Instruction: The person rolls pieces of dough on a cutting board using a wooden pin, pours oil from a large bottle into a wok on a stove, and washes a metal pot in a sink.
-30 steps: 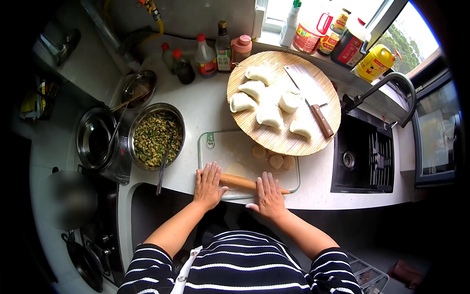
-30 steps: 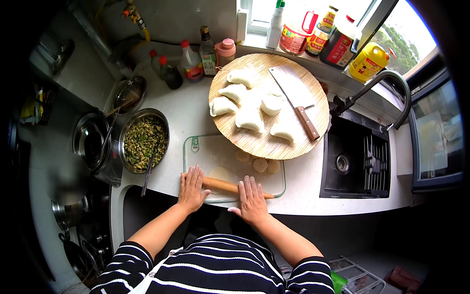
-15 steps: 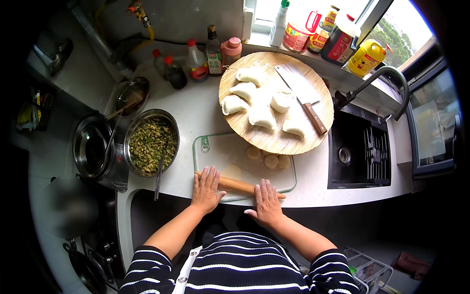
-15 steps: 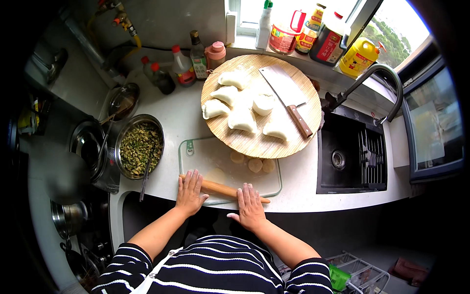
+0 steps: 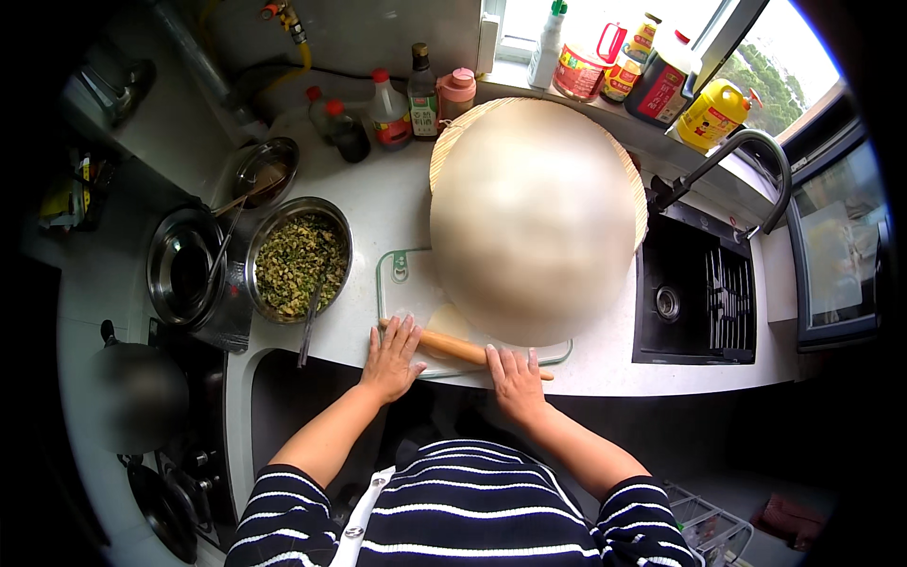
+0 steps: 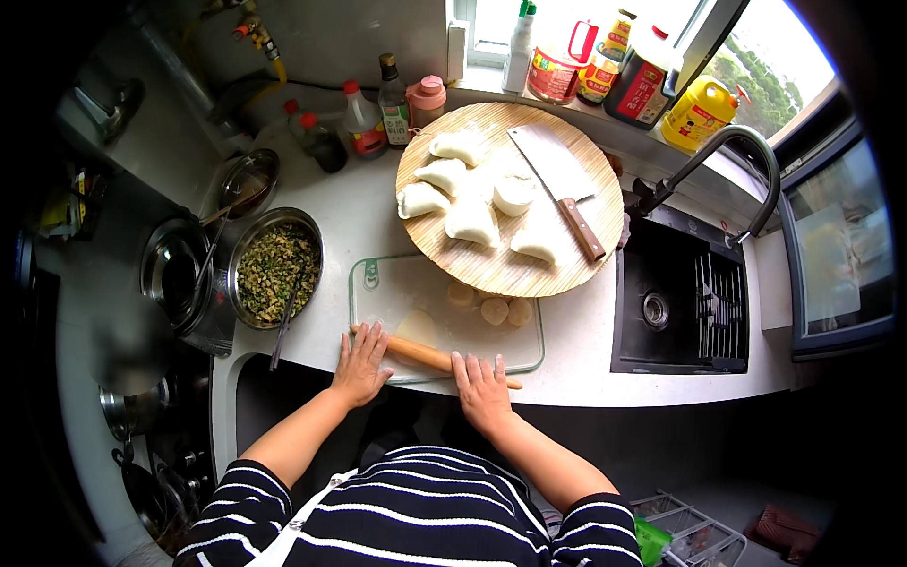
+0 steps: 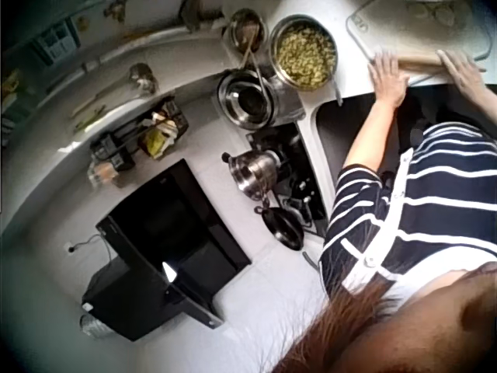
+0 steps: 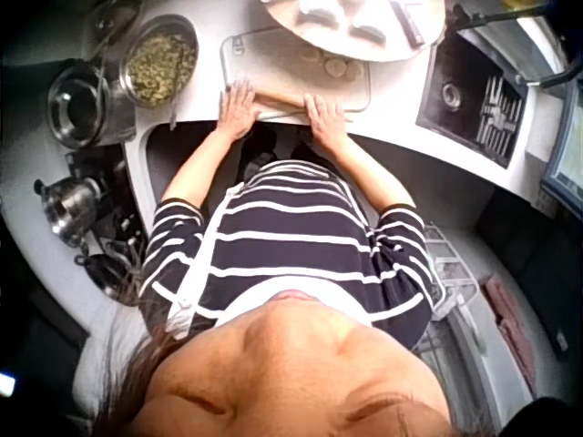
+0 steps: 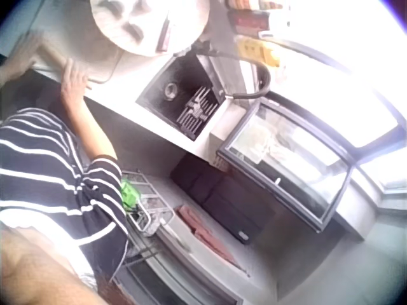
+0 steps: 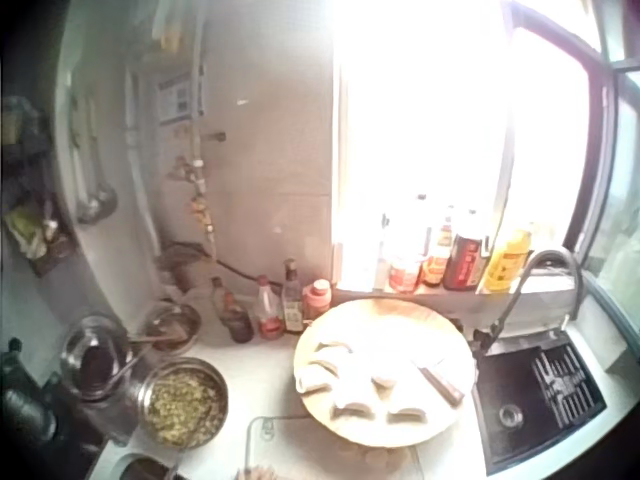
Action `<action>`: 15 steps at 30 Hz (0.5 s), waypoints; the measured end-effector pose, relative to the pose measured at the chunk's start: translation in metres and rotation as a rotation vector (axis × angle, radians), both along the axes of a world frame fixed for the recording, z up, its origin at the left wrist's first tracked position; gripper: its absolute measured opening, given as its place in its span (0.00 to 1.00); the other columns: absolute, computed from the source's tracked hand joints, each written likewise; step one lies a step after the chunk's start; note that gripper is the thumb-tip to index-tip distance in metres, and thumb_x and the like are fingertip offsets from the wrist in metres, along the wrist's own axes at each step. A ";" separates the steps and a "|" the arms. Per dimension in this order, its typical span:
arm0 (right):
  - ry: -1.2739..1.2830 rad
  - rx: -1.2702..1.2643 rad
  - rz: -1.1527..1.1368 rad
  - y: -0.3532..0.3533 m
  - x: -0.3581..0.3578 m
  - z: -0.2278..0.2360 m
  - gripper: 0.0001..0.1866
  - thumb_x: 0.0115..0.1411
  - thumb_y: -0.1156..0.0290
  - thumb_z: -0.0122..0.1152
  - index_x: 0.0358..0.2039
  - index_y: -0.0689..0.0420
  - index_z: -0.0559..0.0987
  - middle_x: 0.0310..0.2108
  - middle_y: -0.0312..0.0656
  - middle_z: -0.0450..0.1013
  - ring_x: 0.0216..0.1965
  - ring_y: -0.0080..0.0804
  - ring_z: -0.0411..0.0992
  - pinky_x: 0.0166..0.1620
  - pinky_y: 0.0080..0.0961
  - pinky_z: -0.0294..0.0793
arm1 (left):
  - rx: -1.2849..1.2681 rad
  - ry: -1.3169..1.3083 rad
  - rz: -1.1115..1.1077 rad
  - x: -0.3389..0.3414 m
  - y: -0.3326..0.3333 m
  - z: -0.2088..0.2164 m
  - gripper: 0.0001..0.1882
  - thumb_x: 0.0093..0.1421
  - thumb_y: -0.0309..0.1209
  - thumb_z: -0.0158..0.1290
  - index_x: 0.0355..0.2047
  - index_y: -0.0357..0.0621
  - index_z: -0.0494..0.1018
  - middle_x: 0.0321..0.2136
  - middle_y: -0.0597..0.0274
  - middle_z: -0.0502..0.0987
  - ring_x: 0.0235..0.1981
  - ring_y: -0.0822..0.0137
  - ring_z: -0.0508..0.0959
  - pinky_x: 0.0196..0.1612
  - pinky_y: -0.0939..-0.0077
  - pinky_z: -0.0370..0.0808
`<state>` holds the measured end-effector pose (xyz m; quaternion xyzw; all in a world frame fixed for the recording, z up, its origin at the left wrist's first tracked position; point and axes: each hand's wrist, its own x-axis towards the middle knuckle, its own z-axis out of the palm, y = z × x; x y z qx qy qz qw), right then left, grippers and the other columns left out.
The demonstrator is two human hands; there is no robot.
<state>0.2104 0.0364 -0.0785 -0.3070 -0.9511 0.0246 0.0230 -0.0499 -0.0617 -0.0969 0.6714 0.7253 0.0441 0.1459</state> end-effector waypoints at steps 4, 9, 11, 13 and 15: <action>0.247 -0.230 0.009 0.014 0.008 0.000 0.27 0.52 0.76 0.51 0.55 0.60 0.67 0.43 0.47 0.69 0.41 0.45 0.69 0.43 0.38 0.70 | 0.077 0.027 -0.091 0.003 -0.019 0.005 0.41 0.59 0.48 0.49 0.66 0.43 0.47 0.68 0.54 0.44 0.69 0.53 0.43 0.65 0.41 0.35; 0.439 -0.257 -0.181 0.038 0.010 0.003 0.26 0.54 0.77 0.53 0.56 0.59 0.65 0.42 0.50 0.69 0.43 0.49 0.69 0.43 0.41 0.70 | 0.029 0.004 -0.229 0.023 -0.009 -0.001 0.39 0.58 0.52 0.48 0.64 0.43 0.54 0.66 0.52 0.50 0.68 0.54 0.46 0.65 0.42 0.35; 0.395 -0.303 -0.249 0.044 0.012 0.007 0.27 0.54 0.77 0.54 0.56 0.59 0.65 0.42 0.50 0.69 0.43 0.50 0.69 0.43 0.41 0.71 | 0.061 0.033 -0.199 0.037 -0.006 0.002 0.38 0.58 0.54 0.47 0.62 0.43 0.57 0.65 0.52 0.53 0.67 0.54 0.49 0.64 0.41 0.40; 0.406 -0.321 -0.267 0.045 0.014 0.007 0.27 0.53 0.76 0.55 0.56 0.57 0.65 0.43 0.51 0.69 0.44 0.51 0.69 0.44 0.42 0.70 | 0.058 0.071 -0.149 0.044 -0.004 0.008 0.37 0.58 0.56 0.46 0.61 0.43 0.59 0.65 0.54 0.54 0.67 0.55 0.50 0.64 0.40 0.44; 0.412 -0.354 -0.278 0.044 0.017 0.012 0.28 0.53 0.76 0.55 0.56 0.56 0.66 0.43 0.50 0.69 0.44 0.51 0.69 0.44 0.42 0.70 | 0.254 0.024 -0.018 0.048 0.003 -0.001 0.34 0.54 0.51 0.54 0.55 0.42 0.65 0.59 0.52 0.62 0.62 0.53 0.58 0.61 0.44 0.53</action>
